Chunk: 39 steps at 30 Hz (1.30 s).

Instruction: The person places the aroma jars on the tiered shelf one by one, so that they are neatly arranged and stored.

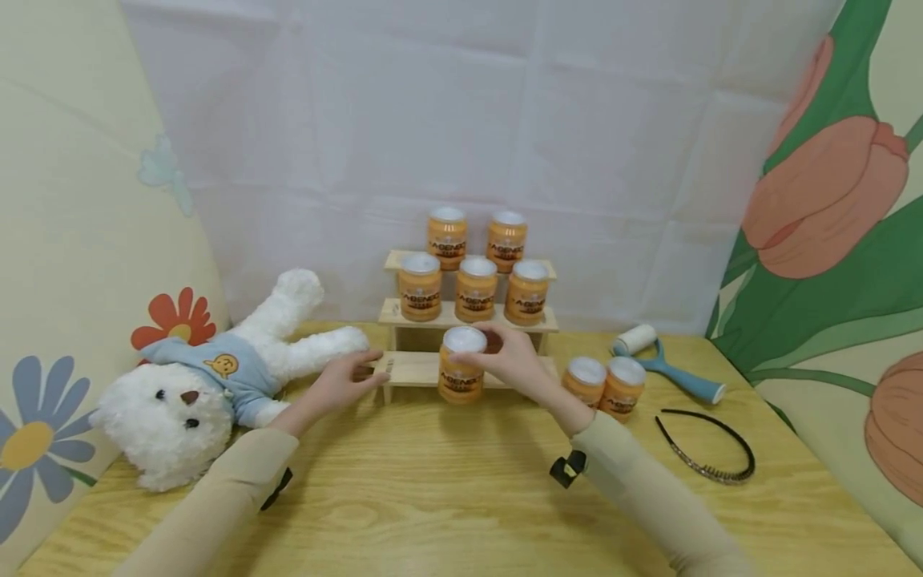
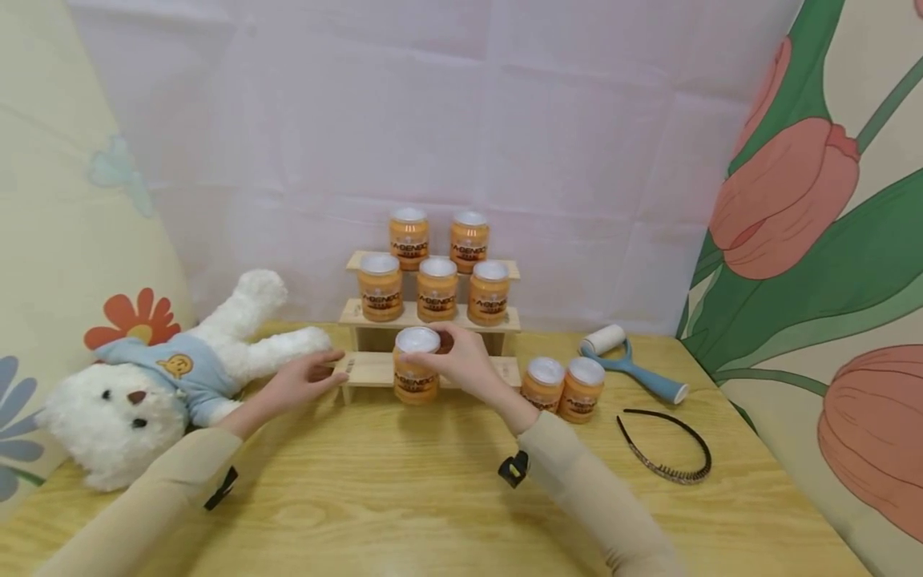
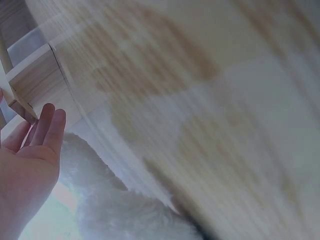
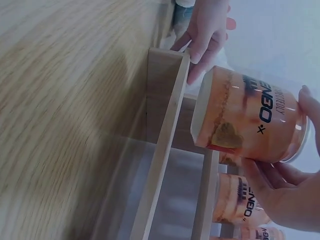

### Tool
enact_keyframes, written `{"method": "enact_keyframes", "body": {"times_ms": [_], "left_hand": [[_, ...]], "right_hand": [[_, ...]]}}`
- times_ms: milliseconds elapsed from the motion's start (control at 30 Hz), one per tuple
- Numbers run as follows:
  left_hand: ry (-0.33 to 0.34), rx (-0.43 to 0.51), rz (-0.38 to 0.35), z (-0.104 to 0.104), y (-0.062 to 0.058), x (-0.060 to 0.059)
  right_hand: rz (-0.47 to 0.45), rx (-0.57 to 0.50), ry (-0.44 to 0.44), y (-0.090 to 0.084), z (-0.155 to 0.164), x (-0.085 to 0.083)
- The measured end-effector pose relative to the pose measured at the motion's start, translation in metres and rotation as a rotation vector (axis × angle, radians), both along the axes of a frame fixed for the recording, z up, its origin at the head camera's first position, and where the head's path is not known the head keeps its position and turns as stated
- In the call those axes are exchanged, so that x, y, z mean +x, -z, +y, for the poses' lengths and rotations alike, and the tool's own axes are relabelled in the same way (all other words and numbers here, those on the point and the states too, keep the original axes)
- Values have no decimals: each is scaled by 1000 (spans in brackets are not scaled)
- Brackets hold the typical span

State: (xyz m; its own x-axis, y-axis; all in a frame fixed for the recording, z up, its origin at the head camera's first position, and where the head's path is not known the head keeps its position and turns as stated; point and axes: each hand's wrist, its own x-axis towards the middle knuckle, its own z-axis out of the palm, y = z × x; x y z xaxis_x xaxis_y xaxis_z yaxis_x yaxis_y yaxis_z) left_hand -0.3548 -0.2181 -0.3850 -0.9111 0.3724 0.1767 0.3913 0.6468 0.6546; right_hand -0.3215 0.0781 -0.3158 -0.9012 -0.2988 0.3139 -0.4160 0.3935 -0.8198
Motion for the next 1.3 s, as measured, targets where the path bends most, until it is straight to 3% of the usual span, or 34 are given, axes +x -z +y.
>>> {"method": "enact_keyframes", "body": {"times_ms": [433,800,1067,1300], "left_hand": [[-3,7,1,10,5,-2],[0,2,14,6,0,-2],[-5,-3,28,3,0,-1],[-15,-4,15,2,0,-1]], "right_hand": [[-27,-35,3,14,-21,-24],[-38,-19,6,20,-41,-38],[-53,-44,-4,19,-57,-43],[-5,-23,40,20,-65,-45]]}}
